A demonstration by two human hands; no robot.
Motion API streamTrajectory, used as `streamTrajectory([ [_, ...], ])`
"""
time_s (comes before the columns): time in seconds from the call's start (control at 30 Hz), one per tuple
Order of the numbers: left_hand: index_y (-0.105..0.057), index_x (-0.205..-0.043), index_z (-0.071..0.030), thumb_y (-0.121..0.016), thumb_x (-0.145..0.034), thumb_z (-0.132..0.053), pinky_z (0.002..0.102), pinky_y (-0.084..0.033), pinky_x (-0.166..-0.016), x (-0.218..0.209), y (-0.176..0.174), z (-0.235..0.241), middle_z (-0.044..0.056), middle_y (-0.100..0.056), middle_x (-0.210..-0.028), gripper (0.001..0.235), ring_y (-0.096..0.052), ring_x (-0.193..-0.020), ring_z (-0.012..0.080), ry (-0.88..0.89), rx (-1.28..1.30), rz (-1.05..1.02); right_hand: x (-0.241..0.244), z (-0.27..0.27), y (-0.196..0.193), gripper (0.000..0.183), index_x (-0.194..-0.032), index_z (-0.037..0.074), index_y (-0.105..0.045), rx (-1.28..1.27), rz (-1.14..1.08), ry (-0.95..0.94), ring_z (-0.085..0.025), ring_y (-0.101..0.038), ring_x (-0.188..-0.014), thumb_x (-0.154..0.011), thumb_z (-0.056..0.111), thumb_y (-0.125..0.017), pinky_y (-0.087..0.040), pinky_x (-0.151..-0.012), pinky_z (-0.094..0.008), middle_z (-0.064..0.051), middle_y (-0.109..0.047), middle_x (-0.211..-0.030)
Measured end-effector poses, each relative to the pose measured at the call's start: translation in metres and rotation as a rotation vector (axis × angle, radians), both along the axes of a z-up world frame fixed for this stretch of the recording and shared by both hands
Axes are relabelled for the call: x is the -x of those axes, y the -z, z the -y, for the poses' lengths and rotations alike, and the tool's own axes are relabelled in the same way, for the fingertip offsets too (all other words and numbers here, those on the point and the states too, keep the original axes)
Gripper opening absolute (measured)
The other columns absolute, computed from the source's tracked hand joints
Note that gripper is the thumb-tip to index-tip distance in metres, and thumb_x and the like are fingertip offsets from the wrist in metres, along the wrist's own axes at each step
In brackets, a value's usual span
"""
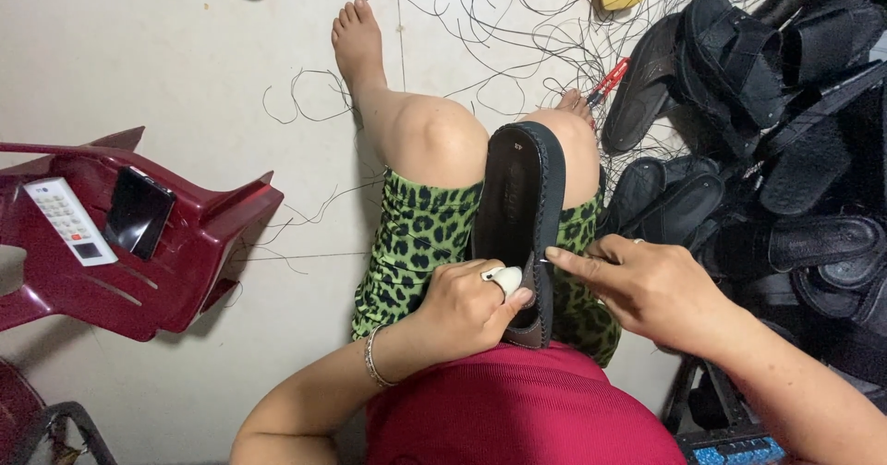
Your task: The person sits on the floor and sews a brown slip-on shoe using a needle and thread. They repeatedly push the needle through the shoe's sole and pull the thread tight to secure the stitching.
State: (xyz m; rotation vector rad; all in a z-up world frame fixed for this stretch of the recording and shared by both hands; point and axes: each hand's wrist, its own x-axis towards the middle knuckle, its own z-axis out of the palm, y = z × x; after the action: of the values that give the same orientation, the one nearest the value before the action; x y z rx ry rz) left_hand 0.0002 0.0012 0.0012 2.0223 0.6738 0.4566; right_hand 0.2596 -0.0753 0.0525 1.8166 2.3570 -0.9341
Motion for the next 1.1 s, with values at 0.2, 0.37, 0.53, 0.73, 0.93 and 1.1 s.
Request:
streamTrajectory([
  [0.2, -0.057, -0.070, -0.004, -0.069, -0.097, -0.024, 0.043, -0.040, -0.049, 0.000, -0.002, -0.002, 0.007, -0.056, -0.070, 0.035, -0.060, -0.059, 0.0279, 0.007, -0.010, 0.012, -0.003, -0.004, 0.003, 0.050, -0.145, 0.028, -0.058, -0.003, -0.185, 0.032, -0.022, -0.066, -0.072, -0.096, 0.018, -0.062, -0.052, -0.055, -0.037, 0.000, -0.064, -0.096],
  [0.37, -0.061, -0.070, -0.006, -0.068, -0.096, -0.029, 0.044, -0.041, -0.050, 0.000, 0.003, 0.004, 0.005, -0.059, -0.073, 0.036, -0.063, -0.061, 0.0263, -0.001, -0.008, -0.051, -0.003, -0.002, 0.002, 0.056, -0.144, 0.032, -0.058, -0.093, -0.013, -0.054, -0.025, -0.065, -0.064, -0.091, 0.019, -0.066, -0.052, -0.051, -0.040, -0.002, -0.067, -0.103],
  [0.53, -0.061, -0.068, -0.003, -0.070, -0.096, -0.021, 0.042, -0.040, -0.052, -0.007, -0.008, -0.001, 0.008, -0.058, -0.073, 0.034, -0.057, -0.061, 0.0257, -0.019, -0.072, 0.028, 0.013, -0.002, -0.014, 0.059, -0.145, 0.030, -0.058, -0.145, 0.174, -0.095, -0.024, -0.061, -0.061, -0.087, 0.020, -0.066, -0.051, -0.049, -0.040, -0.002, -0.061, -0.093],
  [0.73, -0.052, -0.069, -0.005, -0.057, -0.104, -0.011, 0.040, -0.035, -0.049, -0.017, -0.015, -0.001, 0.010, -0.048, -0.071, 0.036, -0.047, -0.059, 0.0266, 0.045, -0.330, 0.098, 0.027, -0.006, -0.027, 0.067, -0.144, 0.021, -0.056, -0.129, 0.399, -0.207, -0.024, -0.062, -0.059, -0.077, 0.020, -0.063, -0.053, -0.052, -0.038, -0.006, -0.058, -0.087],
  [0.93, -0.045, -0.060, -0.011, -0.050, -0.081, 0.001, 0.037, -0.032, -0.043, -0.020, -0.004, 0.004, 0.007, -0.041, -0.066, 0.024, -0.043, -0.052, 0.0240, 0.011, -0.412, 0.153, 0.032, -0.013, 0.012, 0.041, -0.111, 0.015, -0.060, -0.142, 0.269, -0.199, -0.025, -0.066, -0.058, -0.070, 0.018, -0.066, -0.053, -0.049, -0.034, -0.006, -0.061, -0.083],
  [1.1, -0.054, -0.061, -0.004, -0.059, -0.096, -0.012, 0.035, -0.039, -0.040, -0.013, -0.017, -0.041, 0.011, -0.049, -0.065, 0.036, -0.054, -0.051, 0.0252, 0.111, -0.243, 0.261, 0.029, -0.030, -0.001, 0.013, -0.096, 0.010, -0.062, -0.287, 0.056, -0.117, -0.026, -0.064, -0.051, -0.084, 0.013, -0.060, -0.051, -0.047, -0.030, -0.005, -0.056, -0.069],
])
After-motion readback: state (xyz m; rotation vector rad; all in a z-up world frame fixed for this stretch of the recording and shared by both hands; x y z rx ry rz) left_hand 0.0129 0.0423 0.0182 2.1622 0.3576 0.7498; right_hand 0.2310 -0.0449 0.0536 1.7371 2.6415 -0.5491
